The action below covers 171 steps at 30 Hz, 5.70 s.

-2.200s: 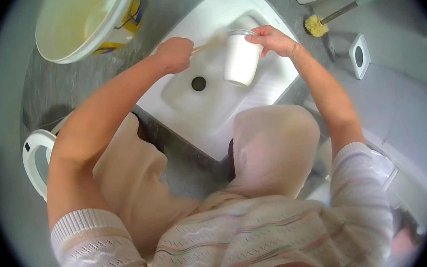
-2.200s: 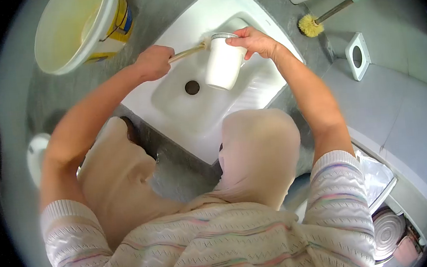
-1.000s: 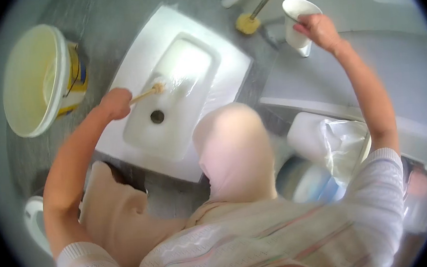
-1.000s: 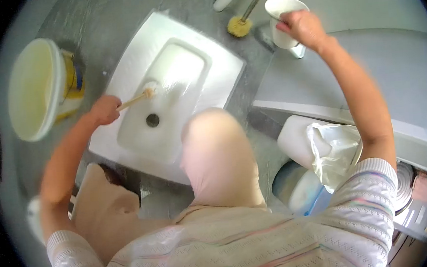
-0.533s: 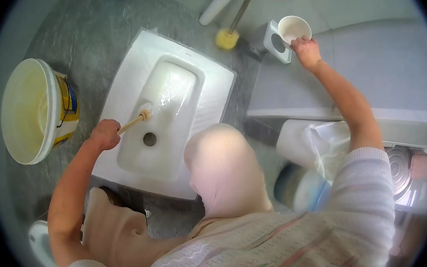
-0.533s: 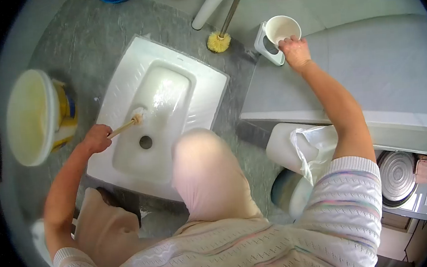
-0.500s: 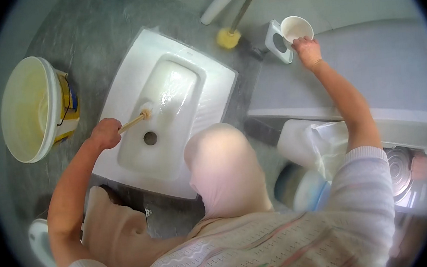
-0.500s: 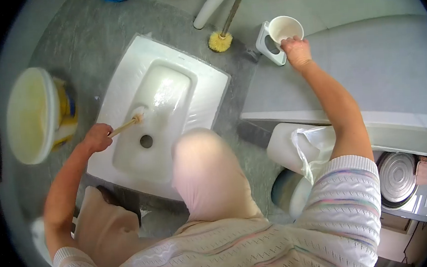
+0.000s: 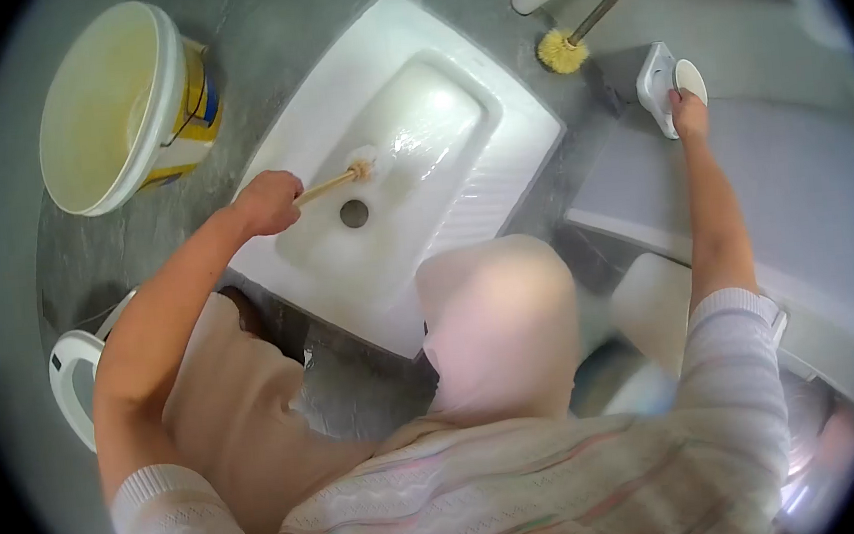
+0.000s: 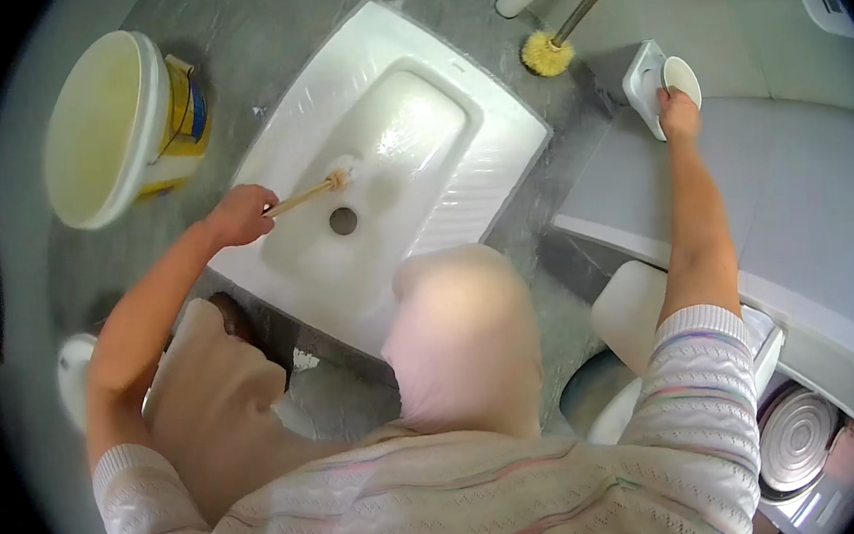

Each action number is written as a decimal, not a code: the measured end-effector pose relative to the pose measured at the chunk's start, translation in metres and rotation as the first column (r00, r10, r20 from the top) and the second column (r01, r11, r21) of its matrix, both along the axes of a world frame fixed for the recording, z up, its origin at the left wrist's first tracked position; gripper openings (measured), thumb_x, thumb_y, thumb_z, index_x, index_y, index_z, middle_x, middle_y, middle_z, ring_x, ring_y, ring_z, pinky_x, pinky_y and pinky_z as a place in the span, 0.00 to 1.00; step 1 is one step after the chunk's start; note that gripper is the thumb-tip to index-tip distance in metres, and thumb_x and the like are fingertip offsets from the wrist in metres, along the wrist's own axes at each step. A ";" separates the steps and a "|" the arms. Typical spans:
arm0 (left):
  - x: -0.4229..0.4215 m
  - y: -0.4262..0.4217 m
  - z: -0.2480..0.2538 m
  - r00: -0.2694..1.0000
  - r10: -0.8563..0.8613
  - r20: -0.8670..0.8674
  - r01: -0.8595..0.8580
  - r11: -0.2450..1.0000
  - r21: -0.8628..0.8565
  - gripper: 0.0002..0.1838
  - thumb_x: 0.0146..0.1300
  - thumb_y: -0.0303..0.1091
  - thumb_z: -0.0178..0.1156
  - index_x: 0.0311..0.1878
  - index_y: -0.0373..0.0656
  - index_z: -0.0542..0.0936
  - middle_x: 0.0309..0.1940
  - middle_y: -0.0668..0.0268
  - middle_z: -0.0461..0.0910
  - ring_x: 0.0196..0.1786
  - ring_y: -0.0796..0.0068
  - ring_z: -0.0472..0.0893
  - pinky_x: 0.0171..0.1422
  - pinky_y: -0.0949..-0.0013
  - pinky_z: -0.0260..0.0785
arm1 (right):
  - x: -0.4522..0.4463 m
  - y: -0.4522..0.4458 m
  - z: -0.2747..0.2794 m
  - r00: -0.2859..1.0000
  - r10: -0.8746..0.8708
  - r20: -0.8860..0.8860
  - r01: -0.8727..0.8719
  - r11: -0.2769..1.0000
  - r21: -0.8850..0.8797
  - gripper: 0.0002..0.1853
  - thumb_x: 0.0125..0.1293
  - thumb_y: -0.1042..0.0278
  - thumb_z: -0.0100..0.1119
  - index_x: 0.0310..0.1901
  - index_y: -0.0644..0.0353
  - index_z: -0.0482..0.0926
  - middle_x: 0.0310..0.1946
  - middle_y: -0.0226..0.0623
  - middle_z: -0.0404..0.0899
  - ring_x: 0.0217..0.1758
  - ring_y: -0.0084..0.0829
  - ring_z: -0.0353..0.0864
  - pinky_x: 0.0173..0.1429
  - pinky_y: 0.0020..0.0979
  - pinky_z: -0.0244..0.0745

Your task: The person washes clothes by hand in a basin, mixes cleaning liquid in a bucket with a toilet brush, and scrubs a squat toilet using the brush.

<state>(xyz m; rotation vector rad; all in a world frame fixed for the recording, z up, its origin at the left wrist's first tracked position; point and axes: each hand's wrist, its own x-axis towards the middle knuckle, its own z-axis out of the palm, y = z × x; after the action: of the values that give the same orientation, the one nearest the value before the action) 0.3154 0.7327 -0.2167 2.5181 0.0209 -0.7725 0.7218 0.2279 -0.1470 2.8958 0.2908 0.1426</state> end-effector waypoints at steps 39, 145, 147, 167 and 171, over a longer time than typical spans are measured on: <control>-0.064 0.210 0.142 0.178 0.673 0.718 -0.922 0.369 -0.118 0.19 0.51 0.37 0.54 0.46 0.39 0.75 0.29 0.62 0.78 0.32 0.66 0.77 0.35 0.65 0.69 | -0.237 0.419 0.079 0.064 0.765 -0.641 0.726 0.405 0.556 0.12 0.64 0.60 0.44 0.36 0.62 0.67 0.19 0.27 0.65 0.19 0.21 0.65 0.26 0.26 0.67; -0.252 0.212 0.040 -0.118 0.985 -0.122 -0.844 -0.164 -0.510 0.37 0.53 0.41 0.59 0.63 0.39 0.56 0.52 0.54 0.68 0.51 0.63 0.71 0.57 0.67 0.61 | -0.360 0.659 0.051 0.232 0.968 0.093 -0.906 0.180 0.384 0.22 0.50 0.65 0.49 0.51 0.55 0.72 0.36 0.48 0.77 0.40 0.46 0.76 0.46 0.38 0.69; -0.235 0.205 0.024 -0.159 0.975 -0.158 -0.799 -0.221 -0.560 0.39 0.51 0.39 0.60 0.64 0.39 0.53 0.52 0.57 0.69 0.54 0.67 0.69 0.58 0.64 0.59 | -0.343 0.650 0.048 0.243 0.968 0.062 -0.874 0.190 0.448 0.23 0.50 0.65 0.49 0.52 0.53 0.70 0.33 0.45 0.78 0.36 0.41 0.76 0.43 0.35 0.69; -0.123 0.133 0.060 0.063 0.797 0.601 -0.910 0.293 -0.293 0.26 0.44 0.38 0.52 0.49 0.37 0.72 0.43 0.52 0.75 0.46 0.55 0.74 0.53 0.62 0.64 | -0.396 0.485 -0.022 0.183 0.857 -0.482 -0.953 0.275 0.128 0.32 0.54 0.70 0.54 0.61 0.51 0.55 0.50 0.43 0.67 0.51 0.45 0.68 0.52 0.41 0.67; -0.120 0.128 0.049 0.096 0.698 0.710 -0.870 0.406 -0.281 0.24 0.46 0.39 0.51 0.50 0.44 0.73 0.43 0.53 0.75 0.47 0.56 0.74 0.54 0.63 0.64 | -0.361 0.470 -0.027 0.269 0.769 -0.580 -0.957 0.282 -0.070 0.26 0.57 0.75 0.42 0.59 0.51 0.59 0.45 0.39 0.72 0.45 0.43 0.73 0.47 0.37 0.71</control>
<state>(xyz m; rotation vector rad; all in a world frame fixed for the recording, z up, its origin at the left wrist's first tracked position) 0.1959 0.8606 -0.1673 2.2318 1.1710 0.8311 0.3610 0.6983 -0.1745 1.8844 1.8196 -0.3853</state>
